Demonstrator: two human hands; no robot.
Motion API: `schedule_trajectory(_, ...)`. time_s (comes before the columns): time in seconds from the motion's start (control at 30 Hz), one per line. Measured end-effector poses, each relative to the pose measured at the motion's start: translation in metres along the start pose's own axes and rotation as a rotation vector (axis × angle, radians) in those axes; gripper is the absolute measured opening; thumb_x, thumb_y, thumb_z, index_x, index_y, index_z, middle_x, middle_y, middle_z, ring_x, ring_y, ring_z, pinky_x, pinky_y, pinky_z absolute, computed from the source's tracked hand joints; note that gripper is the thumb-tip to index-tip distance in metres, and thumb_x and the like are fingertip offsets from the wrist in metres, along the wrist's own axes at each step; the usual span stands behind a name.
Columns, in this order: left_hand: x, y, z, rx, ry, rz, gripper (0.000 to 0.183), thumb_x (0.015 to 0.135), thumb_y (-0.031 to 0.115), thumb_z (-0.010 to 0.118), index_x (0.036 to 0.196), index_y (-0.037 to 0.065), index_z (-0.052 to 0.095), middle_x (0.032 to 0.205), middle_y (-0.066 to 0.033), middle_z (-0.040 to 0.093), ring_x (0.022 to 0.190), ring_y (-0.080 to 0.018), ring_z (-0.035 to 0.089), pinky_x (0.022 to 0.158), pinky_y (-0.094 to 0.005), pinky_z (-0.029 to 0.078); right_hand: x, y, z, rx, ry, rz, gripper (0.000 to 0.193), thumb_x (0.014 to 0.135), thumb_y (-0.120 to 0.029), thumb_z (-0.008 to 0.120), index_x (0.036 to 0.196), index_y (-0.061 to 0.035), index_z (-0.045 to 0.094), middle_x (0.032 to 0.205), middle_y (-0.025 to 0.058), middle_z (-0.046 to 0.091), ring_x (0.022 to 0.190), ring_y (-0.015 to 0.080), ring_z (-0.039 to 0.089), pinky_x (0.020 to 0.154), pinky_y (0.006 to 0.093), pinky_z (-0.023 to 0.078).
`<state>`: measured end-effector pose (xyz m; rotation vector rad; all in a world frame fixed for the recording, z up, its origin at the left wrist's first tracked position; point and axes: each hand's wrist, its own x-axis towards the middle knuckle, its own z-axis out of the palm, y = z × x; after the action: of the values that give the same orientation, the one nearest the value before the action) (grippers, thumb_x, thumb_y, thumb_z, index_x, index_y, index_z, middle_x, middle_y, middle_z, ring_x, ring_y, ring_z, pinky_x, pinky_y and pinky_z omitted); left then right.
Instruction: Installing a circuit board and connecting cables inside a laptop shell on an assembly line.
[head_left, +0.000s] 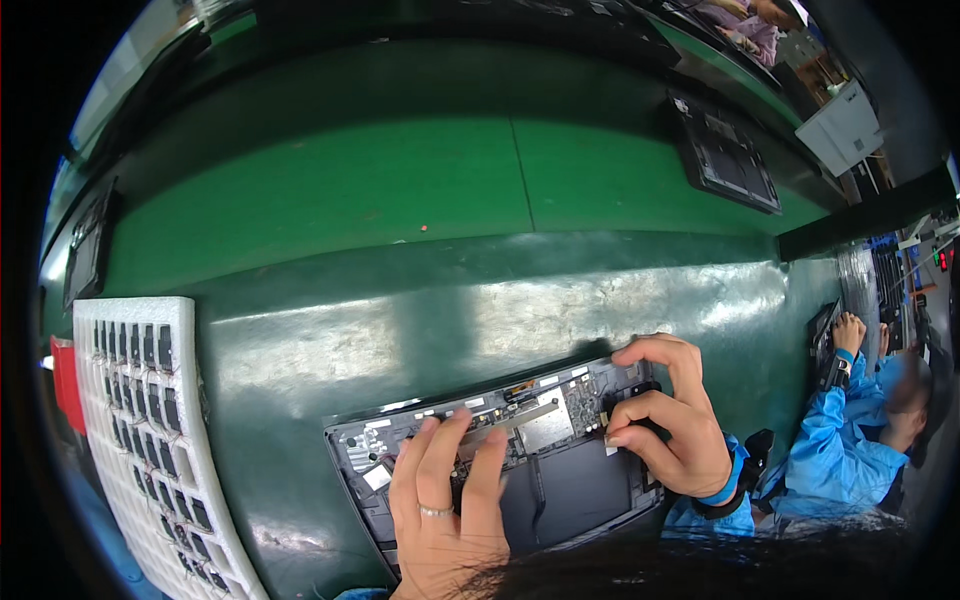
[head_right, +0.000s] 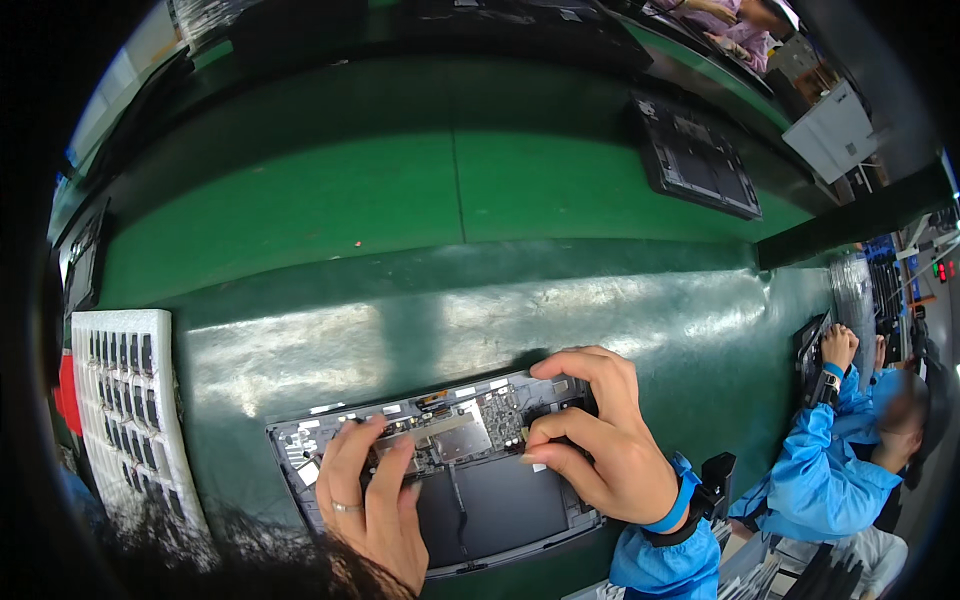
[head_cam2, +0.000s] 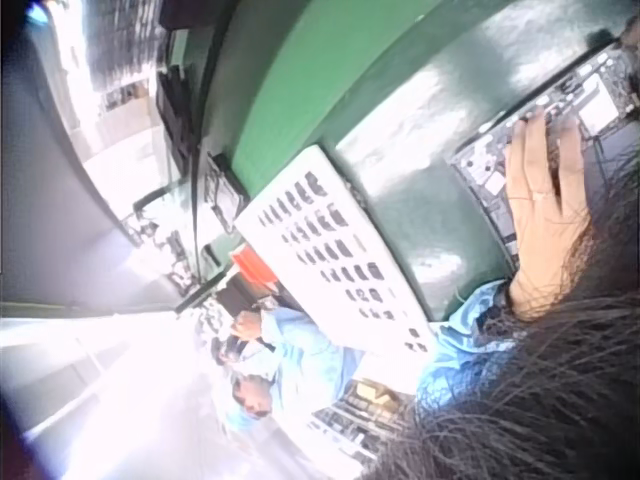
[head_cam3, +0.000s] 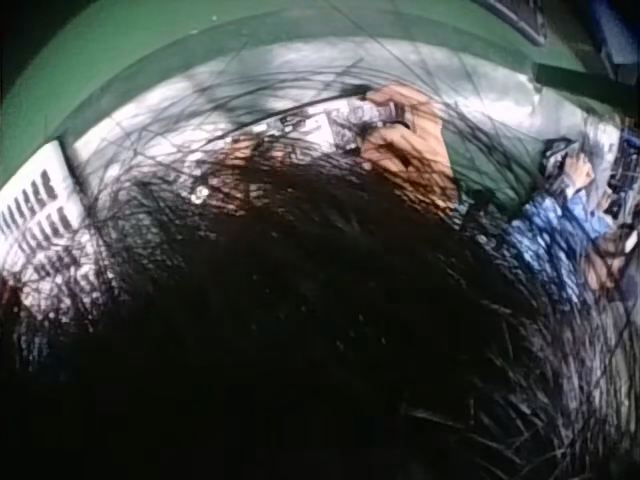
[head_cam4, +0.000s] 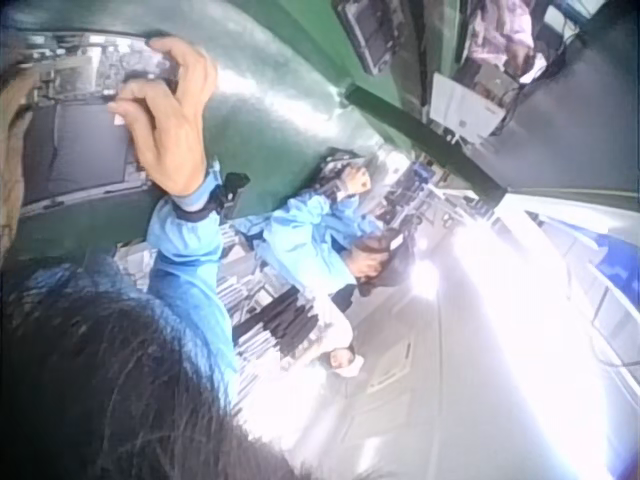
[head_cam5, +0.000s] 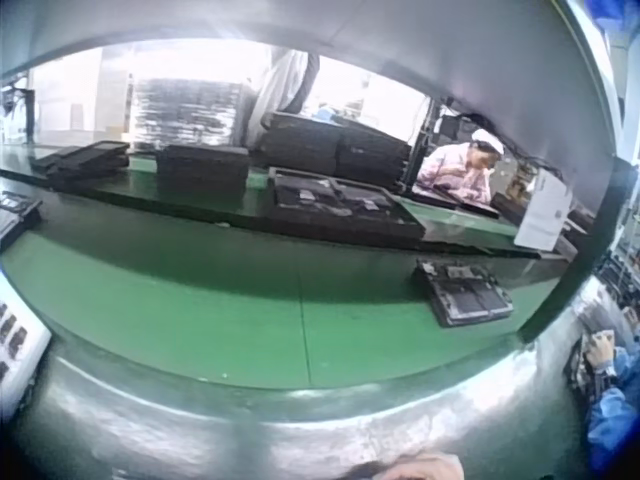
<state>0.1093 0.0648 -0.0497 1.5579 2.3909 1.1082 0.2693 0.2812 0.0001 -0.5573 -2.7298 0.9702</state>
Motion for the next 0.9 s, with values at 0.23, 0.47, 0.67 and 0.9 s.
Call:
schedule_trajectory(0.23, 0.012, 0.011, -0.007, 0.051, -0.090, -0.150, 0.045, 0.093, 0.007, 0.077, 0.137, 0.012, 0.071, 0.145, -0.0068, 0.062, 0.129, -0.0301, 0.062, 0.110, -0.0473, 0.048, -0.005, 0.003, 0.011, -0.068, 0.052, 0.032, 0.009, 0.095, -0.012, 0.077, 0.091, -0.0052, 0.073, 0.142, 0.0174, 0.059, 0.133, 0.0419, 0.049, 0.117, 0.0515, 0.037)
schedule_trajectory(0.47, 0.020, 0.009, -0.016, -0.015, -0.076, -0.137, 0.052, 0.085, -0.001, 0.081, 0.134, 0.013, 0.072, 0.137, -0.0048, 0.060, 0.124, -0.0305, 0.058, 0.108, -0.0484, 0.042, -0.002, 0.000, 0.011, 0.005, 0.150, 0.025, 0.014, 0.096, -0.014, 0.078, 0.107, -0.0046, 0.075, 0.142, 0.0158, 0.061, 0.130, 0.0383, 0.053, 0.115, 0.0498, 0.038)
schedule_trajectory(0.67, 0.017, 0.001, -0.018, -0.070, -0.101, -0.086, 0.048, 0.091, 0.003, 0.077, 0.137, 0.012, 0.070, 0.137, -0.0048, 0.058, 0.126, -0.0283, 0.057, 0.109, -0.0486, 0.036, 0.014, -0.009, 0.011, -0.221, 0.095, -0.084, 0.038, 0.088, -0.021, 0.088, 0.121, -0.0088, 0.076, 0.138, 0.0104, 0.066, 0.127, 0.0354, 0.058, 0.114, 0.0504, 0.037)
schedule_trajectory(0.9, 0.017, 0.001, -0.018, -0.057, -0.111, -0.038, 0.048, 0.092, 0.005, 0.077, 0.139, 0.012, 0.069, 0.139, -0.0048, 0.058, 0.129, -0.0275, 0.055, 0.108, -0.0484, 0.034, 0.012, -0.022, 0.001, -0.185, -0.018, -0.050, 0.043, 0.085, -0.015, 0.090, 0.126, -0.0096, 0.076, 0.129, 0.0073, 0.067, 0.120, 0.0319, 0.060, 0.110, 0.0461, 0.038)
